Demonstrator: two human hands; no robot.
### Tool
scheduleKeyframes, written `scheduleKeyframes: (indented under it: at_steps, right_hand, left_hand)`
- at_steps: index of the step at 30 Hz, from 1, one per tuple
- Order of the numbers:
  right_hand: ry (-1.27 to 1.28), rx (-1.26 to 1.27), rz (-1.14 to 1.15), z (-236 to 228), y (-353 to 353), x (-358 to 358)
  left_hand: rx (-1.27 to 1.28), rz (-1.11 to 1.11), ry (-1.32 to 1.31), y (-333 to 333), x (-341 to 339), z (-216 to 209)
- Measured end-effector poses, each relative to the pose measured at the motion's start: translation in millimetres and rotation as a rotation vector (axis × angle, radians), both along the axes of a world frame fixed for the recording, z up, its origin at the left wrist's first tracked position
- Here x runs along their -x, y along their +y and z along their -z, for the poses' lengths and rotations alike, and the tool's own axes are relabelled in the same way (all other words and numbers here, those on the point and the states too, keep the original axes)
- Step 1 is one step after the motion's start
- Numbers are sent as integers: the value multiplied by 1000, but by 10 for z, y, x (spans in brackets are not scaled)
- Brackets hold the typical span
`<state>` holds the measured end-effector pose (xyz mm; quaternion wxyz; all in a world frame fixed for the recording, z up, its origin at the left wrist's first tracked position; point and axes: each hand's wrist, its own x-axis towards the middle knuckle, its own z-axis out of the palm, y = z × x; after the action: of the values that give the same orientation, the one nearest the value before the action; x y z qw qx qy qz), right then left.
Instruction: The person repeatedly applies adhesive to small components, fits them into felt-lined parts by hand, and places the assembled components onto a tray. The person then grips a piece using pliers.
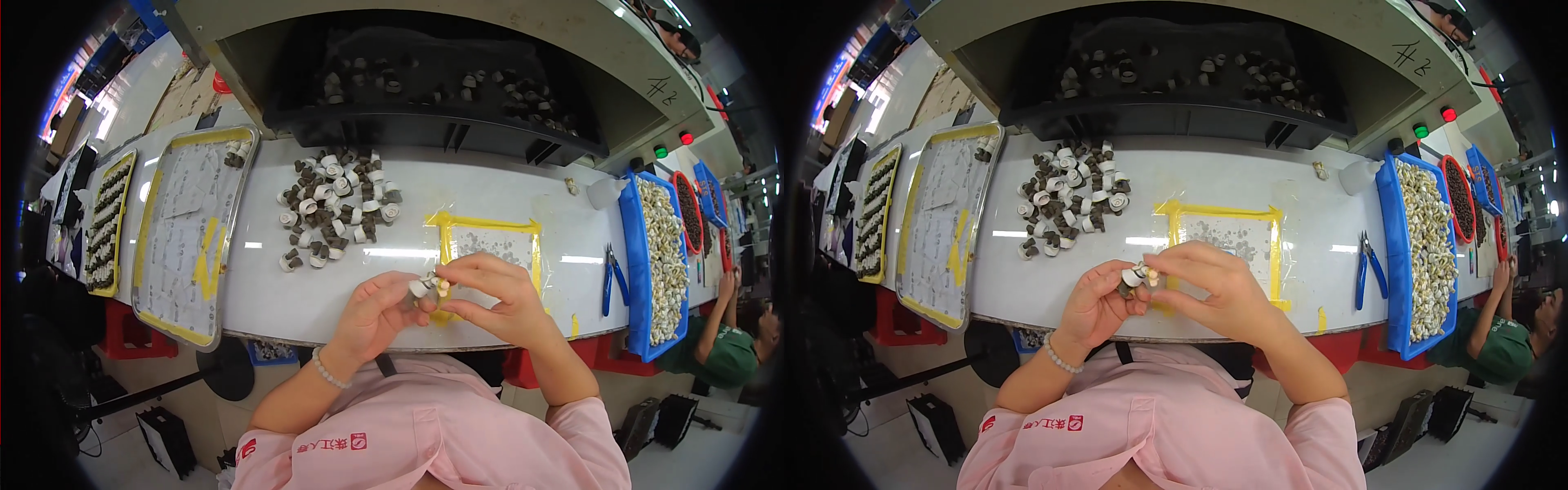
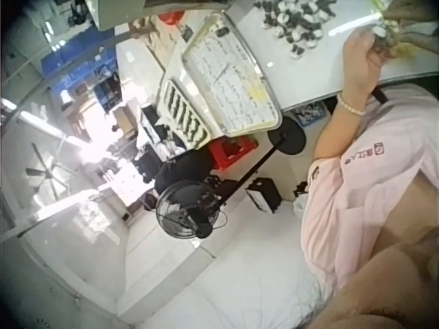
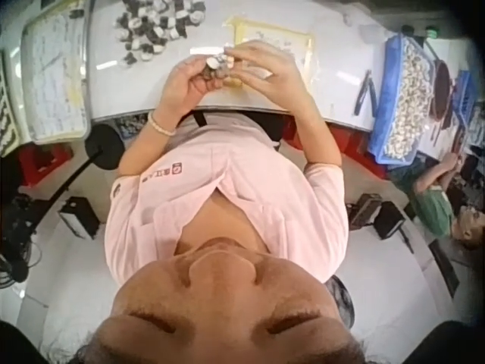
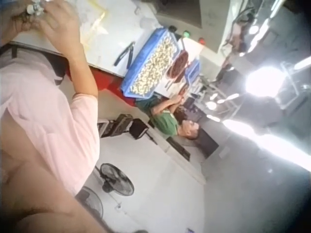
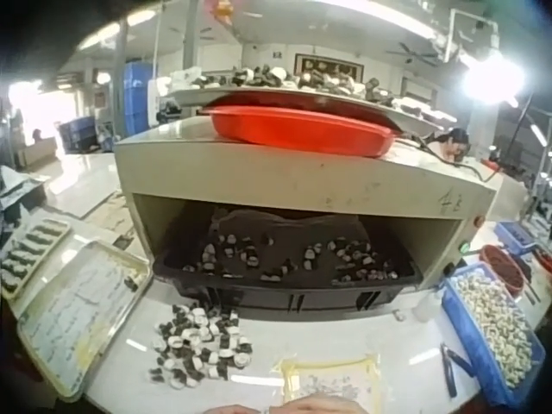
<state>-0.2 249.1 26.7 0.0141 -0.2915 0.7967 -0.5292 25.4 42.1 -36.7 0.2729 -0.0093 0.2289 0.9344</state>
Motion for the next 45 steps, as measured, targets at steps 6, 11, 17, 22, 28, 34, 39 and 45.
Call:
scheduleKeyframes:
  at_steps: [6, 11, 17, 22, 28, 34, 39, 45]
  right_hand:
    - [-1, -17, 41, 52, -82, -24]
    - [81, -86, 124, 86, -69, -76]
    - [196, -142, 154, 105, -71, -117]
    - [176, -148, 153, 81, -80, -125]
    - [196, -161, 140, 36, -95, -124]
    - [142, -104, 135, 66, -33, -100]
    - [-38, -149, 155, 10, 369, 121]
    - [180, -601, 733, 74, 1174, 760]
  left_hand:
    - [65, 40, -23, -18, 4, -24]
    - [140, 45, -66, 15, 13, -111]
    - [317, 24, -93, 56, 8, -141]
    - [331, 59, -63, 40, 24, -129]
    - [362, 65, -45, 44, 17, -160]
    - [302, 75, -44, 67, 21, -114]
    - [317, 75, -3, -16, 55, -107]
    - [625, -196, 189, -467, 35, -369]
